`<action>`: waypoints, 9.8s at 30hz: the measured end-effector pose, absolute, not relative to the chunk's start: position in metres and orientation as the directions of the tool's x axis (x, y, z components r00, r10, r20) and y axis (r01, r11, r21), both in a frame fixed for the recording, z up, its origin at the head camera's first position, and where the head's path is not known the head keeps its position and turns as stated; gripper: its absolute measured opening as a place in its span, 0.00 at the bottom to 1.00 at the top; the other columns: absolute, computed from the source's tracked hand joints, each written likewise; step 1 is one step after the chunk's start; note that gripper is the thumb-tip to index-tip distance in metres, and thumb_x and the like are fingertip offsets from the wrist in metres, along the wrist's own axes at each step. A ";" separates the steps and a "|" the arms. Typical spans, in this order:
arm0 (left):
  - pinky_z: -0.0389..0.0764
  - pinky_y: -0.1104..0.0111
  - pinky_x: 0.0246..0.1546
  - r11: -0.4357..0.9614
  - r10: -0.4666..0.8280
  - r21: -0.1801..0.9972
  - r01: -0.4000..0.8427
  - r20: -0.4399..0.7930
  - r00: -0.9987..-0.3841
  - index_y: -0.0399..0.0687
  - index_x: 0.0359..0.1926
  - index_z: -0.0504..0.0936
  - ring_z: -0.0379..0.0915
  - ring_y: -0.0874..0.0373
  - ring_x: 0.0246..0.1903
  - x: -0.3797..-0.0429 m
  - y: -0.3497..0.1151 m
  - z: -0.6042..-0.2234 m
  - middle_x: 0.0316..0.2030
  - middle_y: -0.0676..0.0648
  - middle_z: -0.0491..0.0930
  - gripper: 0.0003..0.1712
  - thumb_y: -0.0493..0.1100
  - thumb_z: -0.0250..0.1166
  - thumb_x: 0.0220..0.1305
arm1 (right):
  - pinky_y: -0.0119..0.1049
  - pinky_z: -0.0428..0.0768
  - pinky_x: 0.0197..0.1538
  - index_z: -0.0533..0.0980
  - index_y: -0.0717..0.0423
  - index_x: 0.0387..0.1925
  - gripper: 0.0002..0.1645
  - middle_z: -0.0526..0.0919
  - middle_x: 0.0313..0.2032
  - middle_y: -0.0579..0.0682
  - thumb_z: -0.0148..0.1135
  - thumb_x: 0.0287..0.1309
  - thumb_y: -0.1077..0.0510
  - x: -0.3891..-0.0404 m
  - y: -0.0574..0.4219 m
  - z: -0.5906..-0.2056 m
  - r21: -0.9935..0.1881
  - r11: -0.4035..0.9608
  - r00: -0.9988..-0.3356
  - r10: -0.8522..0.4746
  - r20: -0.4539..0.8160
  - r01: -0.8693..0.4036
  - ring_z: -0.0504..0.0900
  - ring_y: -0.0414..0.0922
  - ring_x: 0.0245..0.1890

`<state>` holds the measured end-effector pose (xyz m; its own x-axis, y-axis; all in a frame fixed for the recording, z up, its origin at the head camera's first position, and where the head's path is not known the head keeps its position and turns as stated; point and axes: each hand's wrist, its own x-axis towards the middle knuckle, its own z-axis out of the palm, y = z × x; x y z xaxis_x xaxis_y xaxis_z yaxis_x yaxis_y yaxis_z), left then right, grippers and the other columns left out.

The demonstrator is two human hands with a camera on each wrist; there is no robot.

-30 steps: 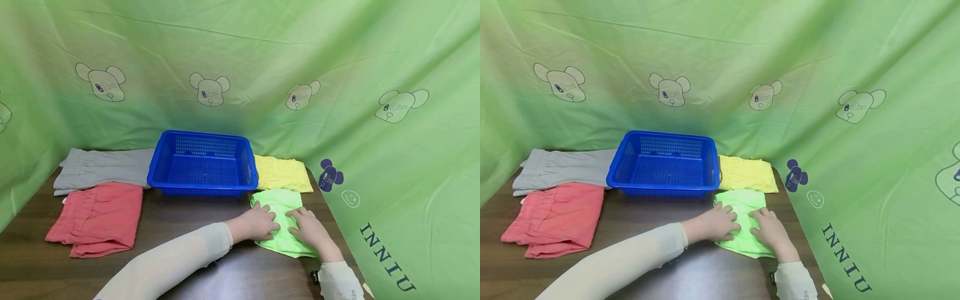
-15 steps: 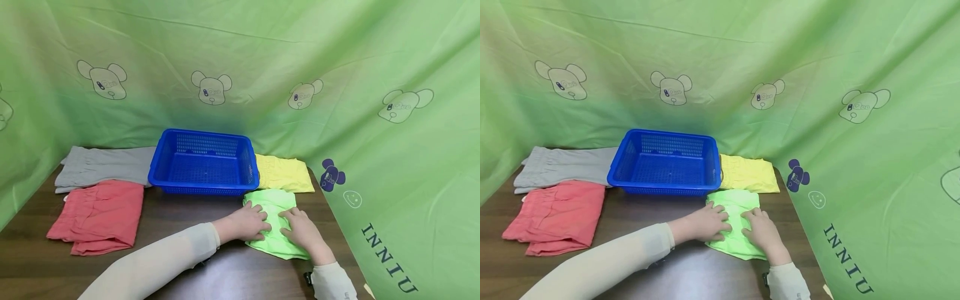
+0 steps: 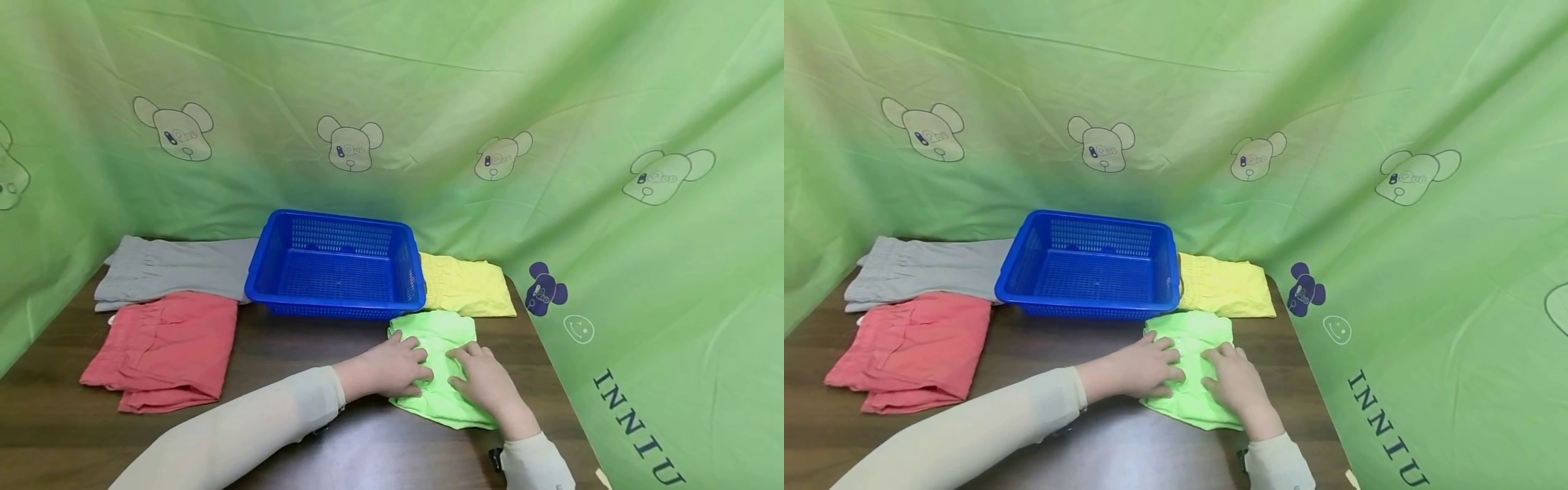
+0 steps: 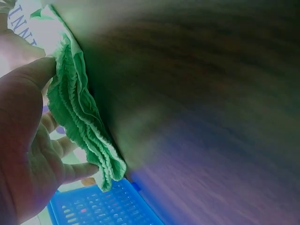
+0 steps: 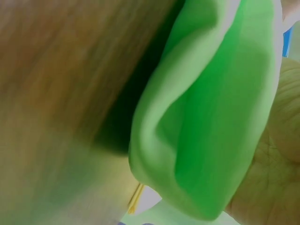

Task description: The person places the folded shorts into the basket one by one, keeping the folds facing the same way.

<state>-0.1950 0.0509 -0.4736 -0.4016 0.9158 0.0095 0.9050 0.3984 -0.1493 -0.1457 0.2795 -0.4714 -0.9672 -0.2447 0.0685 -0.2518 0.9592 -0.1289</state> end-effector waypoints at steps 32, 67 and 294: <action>0.75 0.49 0.58 0.431 0.900 -0.122 0.894 -0.007 -0.435 0.77 0.59 0.81 0.70 0.54 0.57 -0.191 0.000 -0.474 0.51 0.58 0.77 0.21 0.68 0.63 0.66 | 0.50 0.82 0.44 0.82 0.53 0.54 0.27 0.80 0.47 0.54 0.77 0.54 0.49 -0.143 0.231 -0.472 -0.054 0.932 -0.931 -0.353 0.090 -0.359 0.77 0.55 0.46; 0.72 0.42 0.62 0.452 0.892 -0.037 0.891 0.014 -0.451 0.71 0.56 0.82 0.69 0.51 0.61 -0.185 -0.062 -0.471 0.55 0.54 0.78 0.20 0.64 0.67 0.66 | 0.44 0.79 0.29 0.82 0.51 0.51 0.26 0.77 0.41 0.55 0.76 0.53 0.45 -0.146 0.174 -0.473 0.081 0.891 -0.884 -0.453 0.118 -0.446 0.75 0.53 0.37; 0.87 0.47 0.38 -0.045 0.512 0.902 -0.430 -0.349 -0.785 0.39 0.64 0.52 0.85 0.48 0.41 -0.172 -0.128 -0.455 0.46 0.37 0.80 0.28 0.37 0.52 0.67 | 0.33 0.79 0.21 0.62 0.67 0.57 0.24 0.83 0.26 0.49 0.57 0.74 0.53 -0.183 0.181 -0.446 -0.921 0.230 -0.805 -0.450 -0.387 0.314 0.77 0.38 0.14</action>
